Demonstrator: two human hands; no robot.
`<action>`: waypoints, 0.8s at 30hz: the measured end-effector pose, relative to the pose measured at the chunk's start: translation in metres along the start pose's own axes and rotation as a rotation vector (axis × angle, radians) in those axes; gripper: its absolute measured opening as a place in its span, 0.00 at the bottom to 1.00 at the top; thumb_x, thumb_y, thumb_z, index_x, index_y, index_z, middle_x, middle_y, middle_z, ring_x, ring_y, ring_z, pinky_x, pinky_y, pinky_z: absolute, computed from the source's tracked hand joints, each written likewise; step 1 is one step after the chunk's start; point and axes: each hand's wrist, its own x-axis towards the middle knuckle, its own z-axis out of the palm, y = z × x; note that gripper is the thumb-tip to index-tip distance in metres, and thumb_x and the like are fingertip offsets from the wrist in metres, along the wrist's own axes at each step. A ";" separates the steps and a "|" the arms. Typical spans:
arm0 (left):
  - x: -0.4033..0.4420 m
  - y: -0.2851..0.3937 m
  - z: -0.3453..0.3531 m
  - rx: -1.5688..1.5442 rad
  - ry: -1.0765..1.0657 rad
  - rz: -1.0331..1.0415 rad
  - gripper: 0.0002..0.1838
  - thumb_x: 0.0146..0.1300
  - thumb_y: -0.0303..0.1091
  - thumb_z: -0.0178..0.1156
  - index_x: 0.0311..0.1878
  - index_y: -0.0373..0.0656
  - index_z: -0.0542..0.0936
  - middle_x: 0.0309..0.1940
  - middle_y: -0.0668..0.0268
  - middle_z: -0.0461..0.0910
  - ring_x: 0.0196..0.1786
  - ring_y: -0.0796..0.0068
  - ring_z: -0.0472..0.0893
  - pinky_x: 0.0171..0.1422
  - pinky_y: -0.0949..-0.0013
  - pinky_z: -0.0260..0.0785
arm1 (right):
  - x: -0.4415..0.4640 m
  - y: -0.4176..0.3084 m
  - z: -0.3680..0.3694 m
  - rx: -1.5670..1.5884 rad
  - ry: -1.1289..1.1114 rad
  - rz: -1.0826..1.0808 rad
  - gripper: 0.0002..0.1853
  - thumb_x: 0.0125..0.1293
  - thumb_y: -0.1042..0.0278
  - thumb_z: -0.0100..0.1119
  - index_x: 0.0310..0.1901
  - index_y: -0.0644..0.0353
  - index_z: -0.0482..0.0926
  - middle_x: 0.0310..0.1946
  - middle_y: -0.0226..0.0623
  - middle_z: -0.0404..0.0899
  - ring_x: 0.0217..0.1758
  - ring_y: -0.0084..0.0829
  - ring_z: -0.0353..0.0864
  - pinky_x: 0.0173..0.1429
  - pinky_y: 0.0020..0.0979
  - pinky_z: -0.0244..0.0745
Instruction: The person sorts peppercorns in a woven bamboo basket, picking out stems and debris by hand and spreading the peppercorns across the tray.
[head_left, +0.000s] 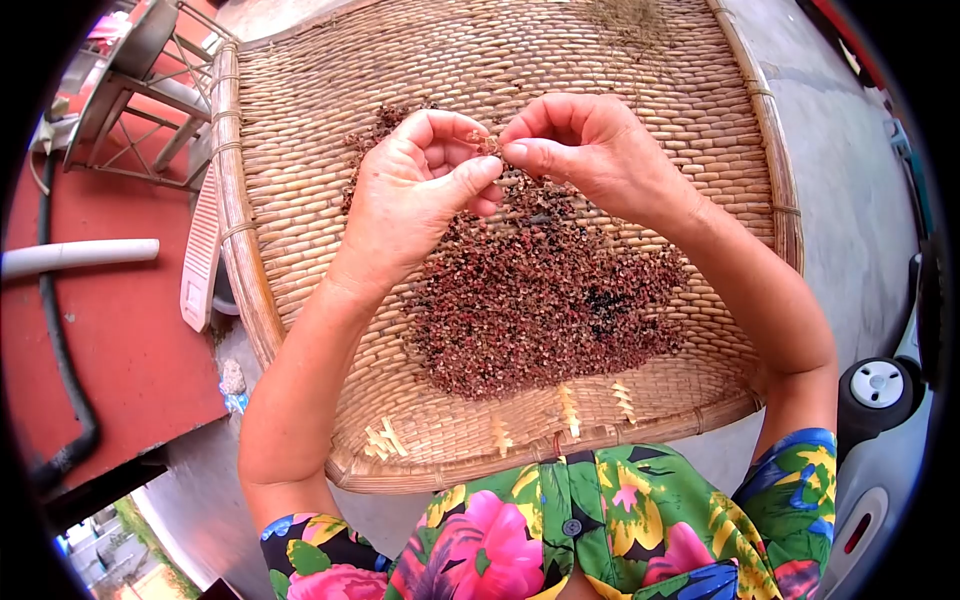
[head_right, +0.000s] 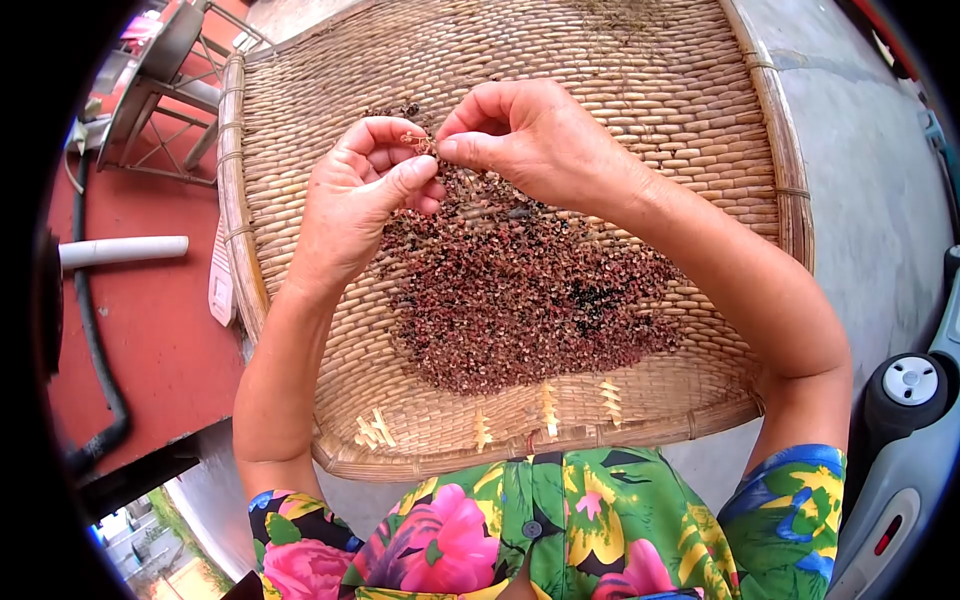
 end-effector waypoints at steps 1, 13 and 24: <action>0.001 -0.001 -0.001 -0.023 -0.014 0.028 0.12 0.56 0.28 0.59 0.42 0.35 0.70 0.31 0.64 0.76 0.30 0.79 0.77 0.34 0.78 0.73 | 0.000 -0.001 0.001 0.025 0.004 0.024 0.09 0.58 0.67 0.58 0.34 0.64 0.78 0.25 0.29 0.78 0.30 0.16 0.74 0.34 0.20 0.71; 0.000 0.008 -0.003 0.007 -0.081 -0.121 0.08 0.61 0.30 0.54 0.40 0.35 0.74 0.27 0.66 0.75 0.26 0.80 0.77 0.29 0.80 0.73 | -0.005 -0.013 0.000 -0.263 -0.036 -0.081 0.09 0.58 0.67 0.56 0.29 0.66 0.75 0.19 0.34 0.75 0.23 0.20 0.72 0.28 0.25 0.68; -0.004 0.014 -0.004 0.038 -0.210 -0.183 0.08 0.63 0.34 0.51 0.35 0.38 0.73 0.22 0.68 0.74 0.20 0.83 0.74 0.22 0.81 0.69 | -0.004 -0.015 -0.012 -0.213 -0.252 -0.008 0.07 0.59 0.69 0.54 0.29 0.64 0.72 0.19 0.23 0.69 0.25 0.13 0.63 0.27 0.19 0.61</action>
